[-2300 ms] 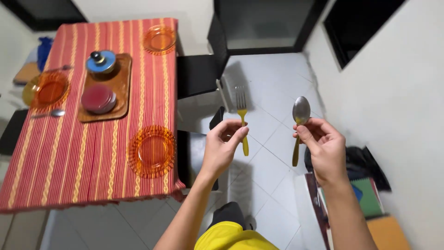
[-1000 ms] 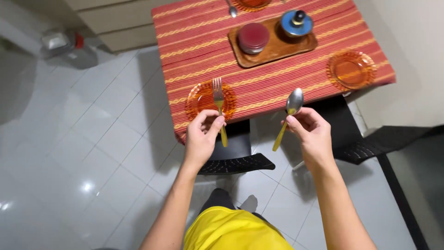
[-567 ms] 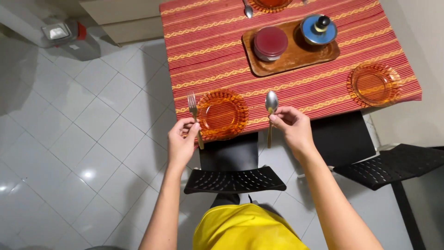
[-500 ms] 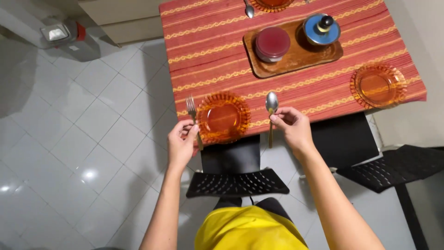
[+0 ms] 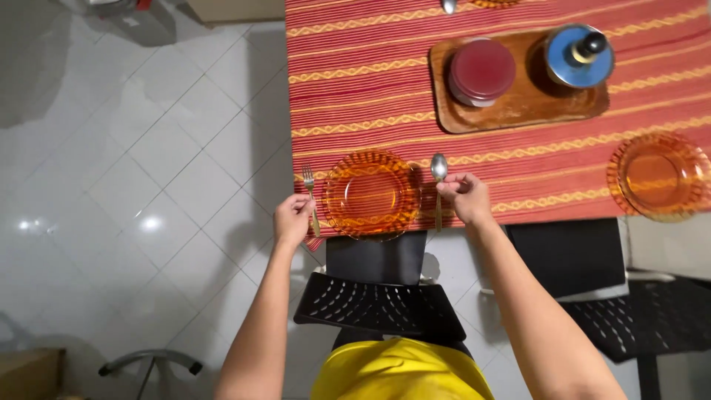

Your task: Placing a wooden tray with bowls, amber plates, and silverware onto a dining table to set it for a meal.

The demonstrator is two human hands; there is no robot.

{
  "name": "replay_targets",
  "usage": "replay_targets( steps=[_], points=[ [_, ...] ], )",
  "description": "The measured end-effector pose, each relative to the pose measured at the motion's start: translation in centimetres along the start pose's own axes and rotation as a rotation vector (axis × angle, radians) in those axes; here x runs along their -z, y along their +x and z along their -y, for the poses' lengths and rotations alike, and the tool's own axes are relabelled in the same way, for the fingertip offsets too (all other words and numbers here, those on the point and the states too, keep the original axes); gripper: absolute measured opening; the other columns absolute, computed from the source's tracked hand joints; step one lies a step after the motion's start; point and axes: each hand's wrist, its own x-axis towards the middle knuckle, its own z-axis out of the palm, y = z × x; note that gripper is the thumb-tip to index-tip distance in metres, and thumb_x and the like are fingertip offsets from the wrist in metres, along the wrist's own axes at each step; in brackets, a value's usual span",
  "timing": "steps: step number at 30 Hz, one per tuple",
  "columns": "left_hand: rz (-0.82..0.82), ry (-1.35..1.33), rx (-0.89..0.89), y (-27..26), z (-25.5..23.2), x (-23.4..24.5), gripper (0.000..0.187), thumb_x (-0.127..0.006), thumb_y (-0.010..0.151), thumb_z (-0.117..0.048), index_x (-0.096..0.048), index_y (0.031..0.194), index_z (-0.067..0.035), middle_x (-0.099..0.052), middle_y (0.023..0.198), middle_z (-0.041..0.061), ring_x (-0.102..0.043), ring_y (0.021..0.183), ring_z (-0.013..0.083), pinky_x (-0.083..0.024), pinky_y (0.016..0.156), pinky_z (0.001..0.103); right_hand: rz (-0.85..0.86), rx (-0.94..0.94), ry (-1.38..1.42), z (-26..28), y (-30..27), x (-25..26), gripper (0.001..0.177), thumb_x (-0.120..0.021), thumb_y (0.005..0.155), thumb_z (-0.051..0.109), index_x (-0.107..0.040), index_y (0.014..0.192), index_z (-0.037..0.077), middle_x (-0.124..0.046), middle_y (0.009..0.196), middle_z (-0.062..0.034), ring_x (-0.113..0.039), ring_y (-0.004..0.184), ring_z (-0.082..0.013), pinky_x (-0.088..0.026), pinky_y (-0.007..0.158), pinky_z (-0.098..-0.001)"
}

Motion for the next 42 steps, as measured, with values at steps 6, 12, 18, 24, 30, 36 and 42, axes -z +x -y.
replay_targets(
  steps=[6, 12, 18, 24, 30, 36, 42],
  points=[
    [-0.033, 0.047, 0.060, 1.8, 2.9, -1.0, 0.017, -0.074, 0.094, -0.013, -0.073, 0.104, -0.001, -0.077, 0.087, 0.009, -0.067, 0.075, 0.0124, -0.053, 0.068, 0.028, 0.048, -0.065, -0.007, -0.9, 2.6, -0.6, 0.021, -0.078, 0.088, 0.005, -0.064, 0.103, 0.001, -0.072, 0.087, -0.0027, -0.067, 0.082, -0.0096, -0.053, 0.074, -0.0256],
    [-0.036, 0.300, 0.137, 1.1, -1.2, -1.7, 0.016, -0.075, 0.091, -0.020, -0.076, 0.103, -0.010, -0.080, 0.092, 0.005, -0.075, 0.082, 0.0165, -0.055, 0.075, 0.033, -0.002, -0.129, -0.082, -1.6, 3.6, -1.6, 0.020, -0.080, 0.087, 0.005, -0.065, 0.101, 0.004, -0.070, 0.088, -0.0022, -0.063, 0.080, -0.0097, -0.051, 0.072, -0.0246],
    [-0.065, 0.385, 0.146, 1.8, -0.6, -2.7, 0.016, -0.076, 0.089, -0.021, -0.078, 0.103, -0.013, -0.080, 0.096, 0.006, -0.077, 0.087, 0.0223, -0.057, 0.078, 0.037, 0.008, -0.105, -0.129, -1.7, 4.7, -2.7, 0.018, -0.081, 0.087, 0.005, -0.066, 0.097, 0.002, -0.069, 0.086, -0.0028, -0.063, 0.077, -0.0107, -0.052, 0.071, -0.0255],
    [-0.071, 0.418, 0.173, 1.9, -0.3, -2.7, 0.017, -0.077, 0.089, -0.024, -0.079, 0.103, -0.014, -0.079, 0.096, 0.006, -0.076, 0.088, 0.0233, -0.057, 0.079, 0.037, -0.011, -0.101, -0.213, -1.2, 4.3, -3.1, 0.016, -0.081, 0.086, 0.005, -0.066, 0.090, 0.000, -0.073, 0.084, -0.0056, -0.068, 0.073, -0.0119, -0.056, 0.067, -0.0282],
    [-0.068, 0.461, 0.144, 1.3, -2.3, -2.7, 0.016, -0.074, 0.091, -0.024, -0.079, 0.103, -0.014, -0.079, 0.096, 0.006, -0.076, 0.086, 0.0246, -0.057, 0.078, 0.038, -0.039, -0.049, -0.299, -0.5, 3.5, -3.6, 0.018, -0.081, 0.086, 0.009, -0.066, 0.090, 0.001, -0.075, 0.085, -0.0069, -0.072, 0.075, -0.0117, -0.058, 0.068, -0.0295],
    [-0.066, 0.432, 0.236, 1.1, -3.0, -2.6, 0.014, -0.073, 0.091, -0.022, -0.076, 0.100, -0.012, -0.079, 0.091, 0.006, -0.076, 0.083, 0.0252, -0.057, 0.077, 0.040, -0.104, 0.051, -0.515, -0.9, 3.0, -3.7, 0.023, -0.083, 0.087, 0.020, -0.070, 0.092, 0.003, -0.075, 0.082, -0.0088, -0.072, 0.074, -0.0195, -0.056, 0.071, -0.0357],
    [-0.084, 0.543, 0.166, 0.5, -3.5, -2.4, 0.019, -0.074, 0.092, -0.030, -0.075, 0.097, -0.012, -0.078, 0.090, 0.008, -0.075, 0.084, 0.0290, -0.057, 0.076, 0.042, -0.077, 0.091, -0.592, -0.8, 2.1, -3.7, 0.025, -0.084, 0.084, 0.022, -0.070, 0.095, 0.004, -0.075, 0.081, -0.0084, -0.072, 0.071, -0.0203, -0.056, 0.070, -0.0366]
  ],
)
